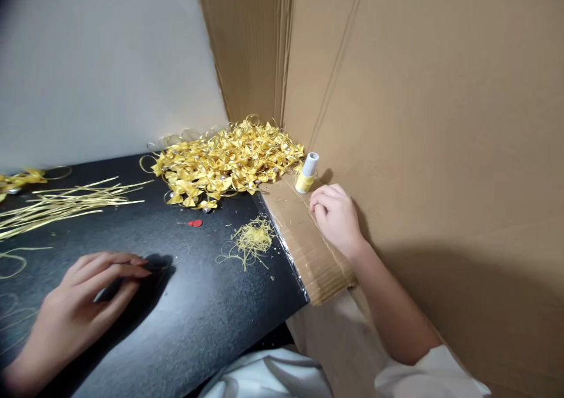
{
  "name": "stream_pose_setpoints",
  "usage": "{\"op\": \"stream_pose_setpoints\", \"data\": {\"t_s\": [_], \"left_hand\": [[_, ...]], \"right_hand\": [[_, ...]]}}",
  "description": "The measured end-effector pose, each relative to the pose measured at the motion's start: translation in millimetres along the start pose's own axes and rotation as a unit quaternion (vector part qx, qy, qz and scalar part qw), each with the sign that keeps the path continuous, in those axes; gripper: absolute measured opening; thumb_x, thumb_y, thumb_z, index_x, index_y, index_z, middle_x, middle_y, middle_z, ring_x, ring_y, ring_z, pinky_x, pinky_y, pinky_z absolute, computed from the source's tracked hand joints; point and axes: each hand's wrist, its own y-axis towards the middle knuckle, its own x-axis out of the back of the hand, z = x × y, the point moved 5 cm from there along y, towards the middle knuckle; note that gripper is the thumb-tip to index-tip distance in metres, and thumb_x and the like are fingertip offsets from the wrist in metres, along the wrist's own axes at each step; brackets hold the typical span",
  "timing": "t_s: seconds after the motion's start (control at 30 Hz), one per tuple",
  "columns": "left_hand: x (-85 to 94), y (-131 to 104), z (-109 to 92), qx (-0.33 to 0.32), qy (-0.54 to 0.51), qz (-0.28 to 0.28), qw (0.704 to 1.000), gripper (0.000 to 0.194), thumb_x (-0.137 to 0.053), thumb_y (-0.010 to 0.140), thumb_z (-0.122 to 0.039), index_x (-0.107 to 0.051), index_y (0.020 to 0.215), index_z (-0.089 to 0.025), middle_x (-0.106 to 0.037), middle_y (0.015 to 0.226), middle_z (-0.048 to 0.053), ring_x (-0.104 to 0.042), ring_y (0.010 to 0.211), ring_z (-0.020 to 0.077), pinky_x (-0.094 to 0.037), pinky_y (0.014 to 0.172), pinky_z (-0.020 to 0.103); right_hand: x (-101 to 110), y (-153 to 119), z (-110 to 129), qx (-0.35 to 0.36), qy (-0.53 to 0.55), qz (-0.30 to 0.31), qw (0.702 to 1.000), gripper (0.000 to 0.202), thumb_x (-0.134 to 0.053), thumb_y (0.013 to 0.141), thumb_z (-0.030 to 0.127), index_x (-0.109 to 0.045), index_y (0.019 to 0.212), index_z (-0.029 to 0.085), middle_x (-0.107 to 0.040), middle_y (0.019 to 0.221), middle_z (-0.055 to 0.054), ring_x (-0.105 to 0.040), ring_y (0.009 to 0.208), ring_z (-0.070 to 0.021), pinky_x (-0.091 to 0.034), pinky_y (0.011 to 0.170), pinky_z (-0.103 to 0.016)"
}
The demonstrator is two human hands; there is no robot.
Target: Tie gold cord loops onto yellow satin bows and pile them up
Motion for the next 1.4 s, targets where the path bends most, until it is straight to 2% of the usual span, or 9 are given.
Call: {"op": "stream_pose_setpoints", "data": {"t_s": [0.17,0.4,0.53,0.7,0.9,1.07,1.17,1.23,1.4], "left_hand": [[5.8,-2.4,-1.4,0.029,0.014,-0.035,0.999,0.016,-0.053,0.083,-0.017,-0.061,0.071,-0.024,-0.064,0.076,0.000,-0.058,0.075,0.0175,-0.044,0.072,0.032],[17.8,-10.8,28.1,0.203,0.004,-0.123,0.971,0.011,-0.052,0.075,-0.016,-0.057,0.066,-0.021,-0.062,0.076,0.003,-0.056,0.078,0.0197,-0.045,0.077,0.035],[17.9,-14.9,36.4,0.221,-0.018,-0.137,0.966,0.009,-0.053,0.075,-0.016,-0.057,0.069,-0.020,-0.062,0.080,0.003,-0.055,0.083,0.0200,-0.044,0.082,0.035],[1.8,-13.1,31.6,0.175,-0.048,-0.036,0.983,0.008,-0.056,0.077,-0.019,-0.062,0.082,-0.019,-0.063,0.091,0.005,-0.054,0.091,0.0221,-0.043,0.085,0.038],[-16.7,-13.4,25.7,0.132,-0.047,0.121,0.983,0.033,-0.057,0.084,-0.032,-0.061,0.116,-0.024,-0.056,0.128,0.010,-0.044,0.121,0.0293,-0.034,0.099,0.049],[-15.8,-11.6,22.8,0.124,-0.152,0.110,0.974,0.021,-0.052,0.089,-0.037,-0.066,0.100,-0.024,-0.058,0.127,0.008,-0.042,0.123,0.0281,-0.026,0.104,0.049],[-16.4,-11.7,26.2,0.167,-0.292,0.081,0.938,0.040,-0.041,0.093,-0.046,-0.056,0.069,-0.019,-0.063,0.084,0.006,-0.053,0.091,0.0210,-0.037,0.092,0.040],[-13.7,-12.0,32.0,0.199,-0.334,0.072,0.919,0.049,-0.035,0.093,-0.054,-0.043,0.060,-0.019,-0.046,0.059,0.000,-0.045,0.063,0.0149,-0.041,0.071,0.032],[40.3,-3.0,57.7,0.240,-0.382,0.033,0.892,0.053,-0.045,0.084,-0.064,-0.026,0.058,-0.021,-0.022,0.054,-0.007,-0.023,0.047,0.0081,-0.024,0.047,0.023]], "right_hand": [[-12.4,12.5,58.2,0.034,0.106,0.002,0.994,0.021,-0.054,0.080,0.008,-0.066,0.070,0.021,-0.070,0.081,0.000,-0.063,0.083,-0.0169,-0.049,0.081,-0.035],[-96.4,16.3,162.3,0.095,0.113,0.275,0.950,0.008,-0.072,0.078,0.022,-0.070,0.086,0.021,-0.068,0.099,-0.006,-0.057,0.102,-0.0235,-0.046,0.089,-0.042],[-139.5,20.9,188.4,0.140,0.075,0.351,0.923,0.014,-0.078,0.073,0.022,-0.070,0.085,0.020,-0.066,0.098,-0.006,-0.055,0.102,-0.0246,-0.044,0.090,-0.042],[-168.3,22.1,187.6,0.155,0.090,0.369,0.912,0.009,-0.075,0.077,0.025,-0.068,0.082,0.020,-0.063,0.096,-0.005,-0.051,0.099,-0.0232,-0.042,0.090,-0.042],[-171.1,17.7,180.3,0.150,0.159,0.339,0.915,0.011,-0.059,0.089,0.024,-0.062,0.080,0.019,-0.061,0.095,-0.005,-0.049,0.099,-0.0211,-0.040,0.093,-0.042],[-163.3,28.5,168.0,0.038,0.374,0.244,0.894,0.027,-0.053,0.090,0.044,-0.055,0.079,0.019,-0.061,0.091,-0.005,-0.055,0.089,-0.0183,-0.044,0.089,-0.038],[-164.0,30.4,159.3,-0.072,0.491,0.221,0.840,0.039,-0.051,0.085,0.061,-0.053,0.087,0.021,-0.065,0.100,-0.007,-0.060,0.094,-0.0189,-0.047,0.087,-0.036],[-162.7,31.5,153.1,-0.119,0.547,0.190,0.807,0.040,-0.051,0.084,0.064,-0.051,0.088,0.024,-0.067,0.104,-0.007,-0.061,0.101,-0.0201,-0.049,0.088,-0.037],[-162.7,36.0,132.5,-0.174,0.598,0.101,0.776,0.039,-0.055,0.081,0.064,-0.048,0.087,0.026,-0.066,0.099,-0.005,-0.064,0.096,-0.0207,-0.051,0.082,-0.039]]}}
